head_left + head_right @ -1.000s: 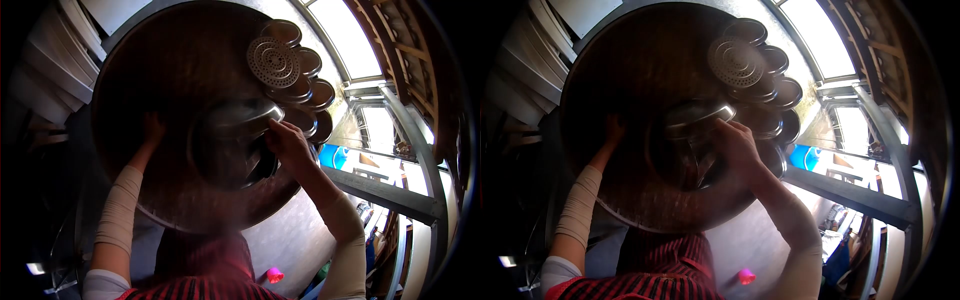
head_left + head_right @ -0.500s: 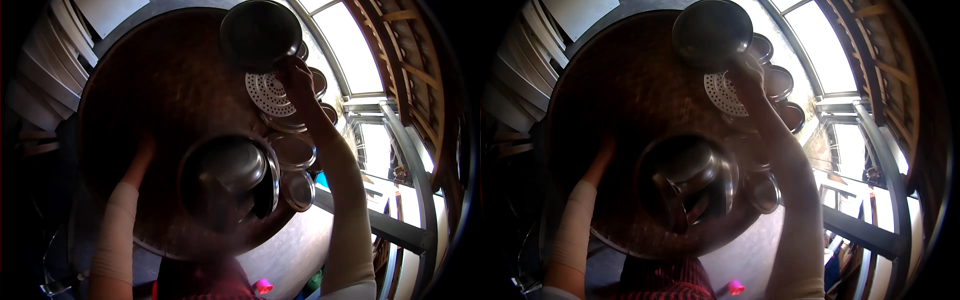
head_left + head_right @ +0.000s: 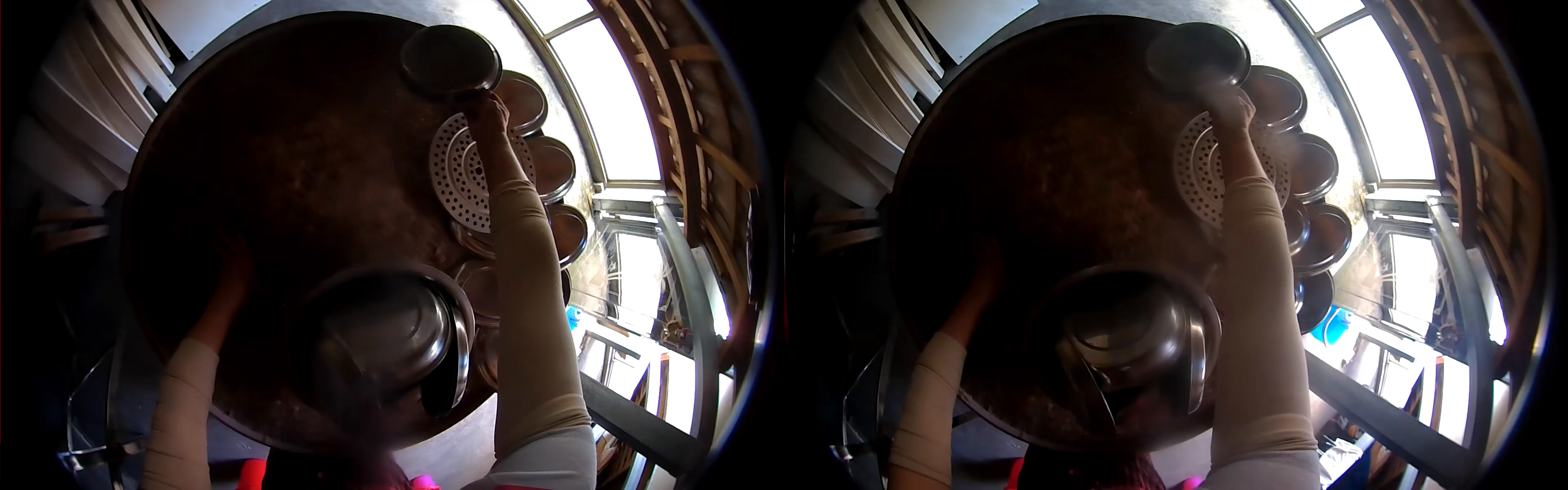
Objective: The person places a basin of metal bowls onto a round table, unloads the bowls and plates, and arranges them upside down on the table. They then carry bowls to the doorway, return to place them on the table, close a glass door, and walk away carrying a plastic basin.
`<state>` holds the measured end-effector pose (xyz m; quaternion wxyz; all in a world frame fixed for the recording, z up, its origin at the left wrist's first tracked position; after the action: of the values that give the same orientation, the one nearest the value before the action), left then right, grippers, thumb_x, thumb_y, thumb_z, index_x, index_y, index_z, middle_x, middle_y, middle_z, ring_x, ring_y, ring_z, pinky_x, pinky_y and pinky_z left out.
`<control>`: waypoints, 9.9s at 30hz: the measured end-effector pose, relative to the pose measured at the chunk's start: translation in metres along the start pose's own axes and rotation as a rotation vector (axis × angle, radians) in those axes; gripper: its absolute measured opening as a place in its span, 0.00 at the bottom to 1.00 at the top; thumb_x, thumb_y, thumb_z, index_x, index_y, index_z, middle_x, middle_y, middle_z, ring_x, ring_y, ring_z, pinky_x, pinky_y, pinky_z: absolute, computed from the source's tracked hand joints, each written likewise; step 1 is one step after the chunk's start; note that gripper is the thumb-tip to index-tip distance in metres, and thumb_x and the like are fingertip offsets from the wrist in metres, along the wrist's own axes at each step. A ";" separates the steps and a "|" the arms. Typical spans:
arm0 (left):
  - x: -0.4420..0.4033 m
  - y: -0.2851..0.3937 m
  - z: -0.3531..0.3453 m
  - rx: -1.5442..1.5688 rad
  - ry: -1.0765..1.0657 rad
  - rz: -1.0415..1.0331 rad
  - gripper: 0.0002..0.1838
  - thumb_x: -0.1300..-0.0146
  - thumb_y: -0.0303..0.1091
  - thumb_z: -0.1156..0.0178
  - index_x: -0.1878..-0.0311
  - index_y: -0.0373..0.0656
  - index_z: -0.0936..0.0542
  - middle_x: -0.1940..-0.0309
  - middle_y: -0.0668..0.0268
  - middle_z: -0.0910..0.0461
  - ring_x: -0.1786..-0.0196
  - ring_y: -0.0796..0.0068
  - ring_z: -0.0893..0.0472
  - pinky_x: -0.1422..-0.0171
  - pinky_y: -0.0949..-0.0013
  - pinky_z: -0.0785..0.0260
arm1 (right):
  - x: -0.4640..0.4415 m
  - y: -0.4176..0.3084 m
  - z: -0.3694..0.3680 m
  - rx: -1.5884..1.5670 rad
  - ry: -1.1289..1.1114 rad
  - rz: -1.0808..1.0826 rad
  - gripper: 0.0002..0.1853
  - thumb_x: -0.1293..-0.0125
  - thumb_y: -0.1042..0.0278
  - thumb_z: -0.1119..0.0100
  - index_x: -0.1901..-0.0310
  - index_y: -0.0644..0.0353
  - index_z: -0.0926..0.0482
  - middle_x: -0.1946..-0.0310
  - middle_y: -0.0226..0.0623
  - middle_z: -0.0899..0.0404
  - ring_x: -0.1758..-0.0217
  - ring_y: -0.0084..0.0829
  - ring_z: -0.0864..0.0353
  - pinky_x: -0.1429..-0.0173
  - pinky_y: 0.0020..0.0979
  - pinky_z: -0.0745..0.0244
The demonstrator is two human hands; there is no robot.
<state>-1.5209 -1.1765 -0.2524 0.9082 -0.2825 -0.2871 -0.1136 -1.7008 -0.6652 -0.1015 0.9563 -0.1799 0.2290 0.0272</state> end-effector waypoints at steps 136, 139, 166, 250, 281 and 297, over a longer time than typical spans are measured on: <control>0.022 0.003 0.058 -0.078 -0.180 -0.114 0.43 0.46 0.47 0.45 0.35 0.33 0.53 0.37 0.33 0.61 0.39 0.22 0.56 0.53 0.35 0.35 | 0.061 -0.196 -0.038 0.551 -0.157 0.665 0.27 0.46 0.64 0.51 0.41 0.47 0.37 0.40 0.41 0.42 0.38 0.44 0.41 0.46 0.57 0.42; 0.014 0.007 0.038 0.030 -0.096 -0.042 0.48 0.51 0.53 0.40 0.35 0.32 0.51 0.37 0.34 0.59 0.40 0.22 0.56 0.53 0.36 0.34 | 0.074 -0.194 -0.052 0.534 -0.161 0.675 0.26 0.47 0.64 0.50 0.42 0.46 0.36 0.39 0.42 0.42 0.38 0.44 0.42 0.46 0.58 0.42; 0.022 0.004 0.060 0.019 -0.003 -0.152 0.55 0.62 0.59 0.35 0.38 0.29 0.47 0.37 0.41 0.53 0.39 0.25 0.54 0.48 0.30 0.43 | 0.254 -0.324 0.123 -0.915 -1.275 -0.801 0.11 0.42 0.63 0.43 0.68 0.64 0.25 0.77 0.35 0.23 0.77 0.22 0.25 0.76 0.26 0.30; 0.217 0.063 0.058 2.421 -0.165 0.477 0.07 0.45 0.35 0.41 0.67 0.43 0.24 0.76 0.69 0.27 0.76 0.80 0.29 0.75 0.79 0.39 | 0.519 -0.329 0.263 -0.952 -0.570 -1.000 0.06 0.41 0.79 0.48 0.62 0.68 0.27 0.69 0.30 0.24 0.64 0.18 0.27 0.59 0.21 0.31; -0.123 0.005 0.167 2.796 0.008 -0.128 0.12 0.43 0.22 0.47 0.54 0.38 0.32 0.64 0.56 0.27 0.67 0.62 0.24 0.61 0.63 0.26 | 0.576 -0.422 0.215 -0.770 -0.597 -1.498 0.08 0.39 0.74 0.50 0.61 0.68 0.25 0.70 0.35 0.22 0.65 0.24 0.22 0.64 0.24 0.27; -0.092 0.012 0.180 1.811 0.319 -0.049 0.13 0.50 0.23 0.38 0.60 0.38 0.27 0.64 0.66 0.26 0.66 0.75 0.25 0.71 0.73 0.29 | 0.578 -0.414 0.228 -0.795 -0.480 -1.497 0.07 0.39 0.73 0.50 0.62 0.67 0.25 0.71 0.35 0.23 0.66 0.23 0.23 0.65 0.23 0.28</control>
<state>-1.6732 -1.0583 -0.1903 0.8087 0.5619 -0.1436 0.0980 -1.0313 -0.9880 -0.0338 0.6120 -0.5918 -0.1827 -0.4918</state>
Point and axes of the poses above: each hand's wrist, its own x-axis away from the middle knuckle, its own z-axis out of the back of the hand, y = z × x, the point moved 6 cm from there along -x, towards the middle knuckle
